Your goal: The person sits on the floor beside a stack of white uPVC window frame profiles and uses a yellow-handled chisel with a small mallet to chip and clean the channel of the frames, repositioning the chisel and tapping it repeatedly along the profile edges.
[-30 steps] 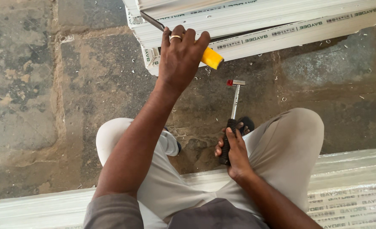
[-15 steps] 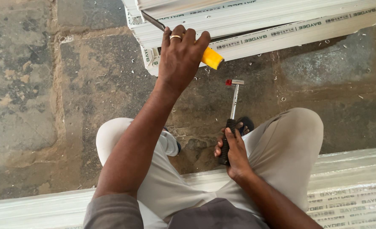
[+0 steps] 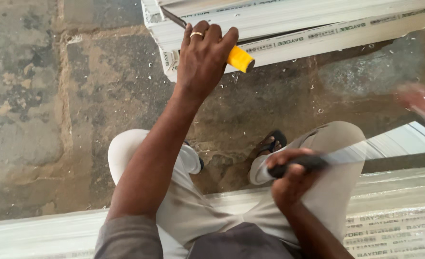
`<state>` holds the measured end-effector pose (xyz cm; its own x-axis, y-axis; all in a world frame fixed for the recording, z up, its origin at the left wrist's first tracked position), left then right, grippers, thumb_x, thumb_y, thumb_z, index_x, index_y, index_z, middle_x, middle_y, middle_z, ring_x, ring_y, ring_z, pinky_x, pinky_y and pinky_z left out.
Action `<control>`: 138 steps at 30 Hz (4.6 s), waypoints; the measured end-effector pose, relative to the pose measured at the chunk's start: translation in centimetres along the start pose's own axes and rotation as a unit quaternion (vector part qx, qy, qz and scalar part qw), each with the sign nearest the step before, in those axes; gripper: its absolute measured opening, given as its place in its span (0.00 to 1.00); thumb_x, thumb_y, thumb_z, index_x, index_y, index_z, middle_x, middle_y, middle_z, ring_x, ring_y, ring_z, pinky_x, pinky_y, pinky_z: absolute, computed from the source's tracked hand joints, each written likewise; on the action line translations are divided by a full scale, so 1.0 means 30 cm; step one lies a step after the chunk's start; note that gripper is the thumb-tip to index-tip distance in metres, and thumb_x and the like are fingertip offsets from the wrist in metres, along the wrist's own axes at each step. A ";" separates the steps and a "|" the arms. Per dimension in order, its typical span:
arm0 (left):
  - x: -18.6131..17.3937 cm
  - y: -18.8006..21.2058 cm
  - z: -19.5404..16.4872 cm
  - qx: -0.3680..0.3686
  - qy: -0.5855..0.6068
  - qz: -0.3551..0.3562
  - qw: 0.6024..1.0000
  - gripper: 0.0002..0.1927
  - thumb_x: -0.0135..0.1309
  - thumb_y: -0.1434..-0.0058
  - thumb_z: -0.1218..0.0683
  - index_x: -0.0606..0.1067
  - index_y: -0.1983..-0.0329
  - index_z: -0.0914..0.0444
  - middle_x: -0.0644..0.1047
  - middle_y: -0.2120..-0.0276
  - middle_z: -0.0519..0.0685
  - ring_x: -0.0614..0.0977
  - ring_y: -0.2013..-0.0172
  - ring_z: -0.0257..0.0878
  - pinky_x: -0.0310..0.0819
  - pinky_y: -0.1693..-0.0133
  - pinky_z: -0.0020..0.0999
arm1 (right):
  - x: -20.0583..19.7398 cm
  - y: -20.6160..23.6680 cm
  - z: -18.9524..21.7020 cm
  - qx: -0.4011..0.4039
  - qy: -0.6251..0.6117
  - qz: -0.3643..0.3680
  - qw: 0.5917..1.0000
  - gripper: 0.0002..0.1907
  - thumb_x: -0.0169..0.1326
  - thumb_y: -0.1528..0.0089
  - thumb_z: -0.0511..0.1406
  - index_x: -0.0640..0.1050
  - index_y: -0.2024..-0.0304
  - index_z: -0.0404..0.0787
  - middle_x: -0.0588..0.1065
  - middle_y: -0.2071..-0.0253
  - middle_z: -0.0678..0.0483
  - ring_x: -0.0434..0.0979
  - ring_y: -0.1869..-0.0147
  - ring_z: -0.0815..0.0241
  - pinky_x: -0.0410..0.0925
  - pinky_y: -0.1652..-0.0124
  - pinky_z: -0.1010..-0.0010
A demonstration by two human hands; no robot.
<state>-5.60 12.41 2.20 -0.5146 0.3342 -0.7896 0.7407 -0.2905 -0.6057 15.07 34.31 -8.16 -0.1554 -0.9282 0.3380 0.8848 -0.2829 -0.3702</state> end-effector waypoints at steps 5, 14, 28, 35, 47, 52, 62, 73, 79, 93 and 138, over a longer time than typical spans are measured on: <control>0.000 -0.001 0.040 0.008 0.015 -0.027 0.999 0.17 0.62 0.40 0.61 0.77 0.48 0.56 0.77 0.61 0.48 0.81 0.54 0.46 0.78 0.46 0.51 | 0.070 -0.010 -0.069 -0.015 0.341 0.196 0.919 0.05 0.43 0.23 0.40 0.67 0.50 0.47 0.74 0.63 0.53 0.76 0.64 0.58 0.70 0.56 0.64; 0.015 0.022 0.127 -0.014 0.056 -0.004 0.998 0.18 0.64 0.40 0.65 0.78 0.48 0.59 0.80 0.55 0.51 0.81 0.55 0.44 0.82 0.54 0.40 | 0.050 0.014 -0.034 -0.037 0.024 0.122 0.992 0.16 0.46 0.23 0.39 0.57 0.38 0.43 0.66 0.52 0.48 0.68 0.54 0.58 0.72 0.51 0.63; -0.113 0.014 0.040 0.009 0.084 0.008 0.996 0.23 0.66 0.46 0.62 0.74 0.47 0.58 0.76 0.56 0.48 0.77 0.47 0.49 0.67 0.35 0.57 | 0.078 0.039 -0.127 0.145 0.085 0.126 0.978 0.16 0.44 0.25 0.40 0.60 0.42 0.38 0.68 0.62 0.52 0.69 0.66 0.66 0.68 0.64 0.74; -0.071 0.033 0.033 0.013 0.072 0.015 0.997 0.22 0.66 0.44 0.61 0.75 0.47 0.56 0.77 0.57 0.47 0.78 0.47 0.48 0.64 0.34 0.57 | 0.086 0.062 -0.156 0.178 0.068 0.147 0.971 0.15 0.45 0.26 0.39 0.61 0.41 0.38 0.68 0.64 0.53 0.69 0.66 0.66 0.68 0.66 0.74; -0.058 0.034 0.041 0.006 0.053 0.024 0.998 0.22 0.66 0.43 0.60 0.75 0.46 0.56 0.77 0.57 0.47 0.78 0.46 0.47 0.63 0.33 0.57 | 0.093 0.059 -0.157 0.168 0.069 0.163 0.970 0.16 0.44 0.26 0.40 0.61 0.41 0.39 0.68 0.63 0.54 0.69 0.66 0.68 0.69 0.66 0.74; -0.056 0.033 0.042 -0.001 0.050 0.025 0.998 0.21 0.66 0.42 0.60 0.75 0.46 0.55 0.77 0.58 0.46 0.78 0.47 0.47 0.63 0.34 0.58 | 0.090 0.064 -0.159 0.174 0.065 0.162 0.969 0.16 0.45 0.26 0.40 0.61 0.42 0.38 0.68 0.63 0.54 0.69 0.66 0.68 0.69 0.66 0.74; -0.057 0.006 0.032 -0.006 0.061 0.013 0.998 0.19 0.64 0.39 0.60 0.75 0.46 0.56 0.77 0.58 0.48 0.78 0.48 0.48 0.65 0.35 0.59 | 0.102 0.017 -0.079 0.175 0.077 0.137 0.972 0.16 0.45 0.26 0.40 0.63 0.40 0.39 0.69 0.64 0.55 0.69 0.67 0.66 0.69 0.69 0.72; -0.090 0.008 0.021 0.000 0.072 -0.005 0.997 0.19 0.62 0.44 0.63 0.75 0.49 0.59 0.76 0.59 0.49 0.77 0.48 0.49 0.67 0.36 0.58 | 0.148 0.028 -0.163 0.196 0.142 0.146 0.959 0.13 0.47 0.27 0.41 0.62 0.49 0.40 0.70 0.69 0.53 0.71 0.70 0.64 0.68 0.70 0.70; -0.087 0.009 0.018 0.002 0.064 -0.001 0.998 0.18 0.63 0.42 0.63 0.75 0.49 0.60 0.76 0.58 0.50 0.77 0.48 0.50 0.67 0.36 0.58 | 0.042 0.002 -0.078 0.007 -0.004 0.035 0.999 0.17 0.45 0.26 0.44 0.59 0.43 0.42 0.69 0.61 0.54 0.71 0.63 0.63 0.72 0.59 0.67; -0.069 0.017 0.035 -0.014 0.083 -0.007 0.996 0.21 0.63 0.44 0.65 0.74 0.48 0.61 0.77 0.57 0.52 0.77 0.48 0.52 0.67 0.36 0.58 | 0.150 0.023 -0.107 0.034 0.002 0.074 0.997 0.18 0.47 0.25 0.48 0.61 0.44 0.45 0.67 0.62 0.51 0.71 0.62 0.58 0.71 0.58 0.61; -0.203 0.170 0.526 -0.162 0.599 -0.338 0.708 0.16 0.67 0.29 0.58 0.69 0.52 0.57 0.73 0.59 0.43 0.77 0.55 0.36 0.75 0.52 0.33 | 0.132 0.110 -0.323 0.504 -0.035 0.000 0.863 0.17 0.48 0.31 0.47 0.68 0.53 0.40 0.68 0.72 0.53 0.69 0.74 0.62 0.66 0.72 0.71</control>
<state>-5.49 -5.27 2.37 -0.2081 0.8751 0.4369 0.6597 0.4553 -0.5979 13.12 27.36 -16.45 -0.1596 -0.9013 0.4028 0.8228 0.1040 0.5587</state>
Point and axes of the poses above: each hand's wrist, its own y-axis away from the middle knuckle, its own x-axis out of the palm, z = x × y, the point moved 6 cm from there along -y, towards the middle knuckle
